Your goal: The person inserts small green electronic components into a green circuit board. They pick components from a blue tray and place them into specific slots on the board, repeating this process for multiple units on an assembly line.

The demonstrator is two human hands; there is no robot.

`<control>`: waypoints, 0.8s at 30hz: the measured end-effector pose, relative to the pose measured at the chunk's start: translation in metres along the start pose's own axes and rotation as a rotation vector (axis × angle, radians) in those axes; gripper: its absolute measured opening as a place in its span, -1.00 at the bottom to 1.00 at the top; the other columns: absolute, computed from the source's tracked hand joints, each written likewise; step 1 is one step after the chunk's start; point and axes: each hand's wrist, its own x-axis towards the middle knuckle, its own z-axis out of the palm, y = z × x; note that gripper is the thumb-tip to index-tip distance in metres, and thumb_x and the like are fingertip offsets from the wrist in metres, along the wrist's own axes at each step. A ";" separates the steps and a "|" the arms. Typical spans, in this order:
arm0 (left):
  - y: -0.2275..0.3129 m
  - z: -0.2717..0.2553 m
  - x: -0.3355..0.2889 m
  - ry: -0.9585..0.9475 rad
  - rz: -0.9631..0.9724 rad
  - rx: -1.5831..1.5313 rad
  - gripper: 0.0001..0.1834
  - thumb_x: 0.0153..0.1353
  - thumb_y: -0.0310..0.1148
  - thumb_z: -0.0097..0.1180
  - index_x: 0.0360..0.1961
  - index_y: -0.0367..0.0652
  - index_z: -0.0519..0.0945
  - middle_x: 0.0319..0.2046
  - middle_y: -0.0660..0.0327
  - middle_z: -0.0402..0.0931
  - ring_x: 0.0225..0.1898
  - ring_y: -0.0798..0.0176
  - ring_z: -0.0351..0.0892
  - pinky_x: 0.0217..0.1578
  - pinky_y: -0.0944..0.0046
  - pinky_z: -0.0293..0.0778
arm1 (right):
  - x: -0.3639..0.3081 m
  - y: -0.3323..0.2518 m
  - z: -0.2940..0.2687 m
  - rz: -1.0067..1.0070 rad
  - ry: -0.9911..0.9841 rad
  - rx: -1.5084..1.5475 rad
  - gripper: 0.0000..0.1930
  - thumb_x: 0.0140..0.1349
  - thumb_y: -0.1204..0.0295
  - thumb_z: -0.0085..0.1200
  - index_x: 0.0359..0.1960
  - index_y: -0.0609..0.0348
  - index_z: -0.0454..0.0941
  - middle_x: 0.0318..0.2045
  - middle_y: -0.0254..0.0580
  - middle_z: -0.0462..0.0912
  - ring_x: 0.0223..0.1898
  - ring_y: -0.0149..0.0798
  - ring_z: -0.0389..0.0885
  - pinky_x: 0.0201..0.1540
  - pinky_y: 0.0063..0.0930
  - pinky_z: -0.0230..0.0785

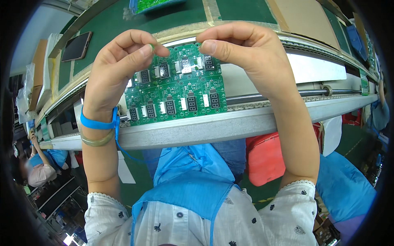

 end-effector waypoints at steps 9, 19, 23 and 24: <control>0.000 0.000 -0.002 0.021 -0.036 -0.006 -0.75 0.30 -0.37 0.21 -0.03 -0.22 0.64 -0.22 0.25 0.68 -0.16 0.48 0.58 -0.15 0.49 0.41 | -0.004 0.001 0.004 0.005 0.022 -0.034 -0.80 0.26 0.49 0.26 -0.11 0.29 0.72 -0.21 -0.19 0.75 -0.14 -0.40 0.68 0.02 -0.54 0.49; -0.002 -0.002 -0.004 0.008 -0.047 -0.036 -0.77 0.26 -0.47 0.25 -0.05 -0.26 0.67 -0.18 0.18 0.70 -0.11 0.39 0.65 -0.08 0.44 0.47 | -0.007 0.003 0.005 -0.006 0.006 -0.065 -0.81 0.27 0.53 0.24 -0.10 0.30 0.68 -0.20 -0.21 0.72 -0.15 -0.40 0.65 0.00 -0.55 0.48; 0.001 -0.003 -0.003 0.003 -0.061 -0.005 -0.78 0.25 -0.48 0.27 -0.08 -0.25 0.68 -0.18 0.22 0.70 -0.14 0.40 0.64 -0.04 0.42 0.48 | -0.011 0.000 0.010 -0.003 0.011 -0.165 -0.83 0.26 0.54 0.24 -0.13 0.31 0.68 -0.22 -0.22 0.71 -0.16 -0.41 0.64 -0.05 -0.54 0.50; 0.000 -0.002 -0.003 0.011 -0.061 0.012 -0.78 0.24 -0.47 0.28 -0.09 -0.24 0.68 -0.19 0.23 0.70 -0.15 0.41 0.63 -0.04 0.42 0.49 | -0.012 0.001 0.012 -0.009 0.018 -0.204 -0.84 0.25 0.54 0.24 -0.15 0.31 0.69 -0.24 -0.23 0.71 -0.17 -0.41 0.64 -0.06 -0.54 0.50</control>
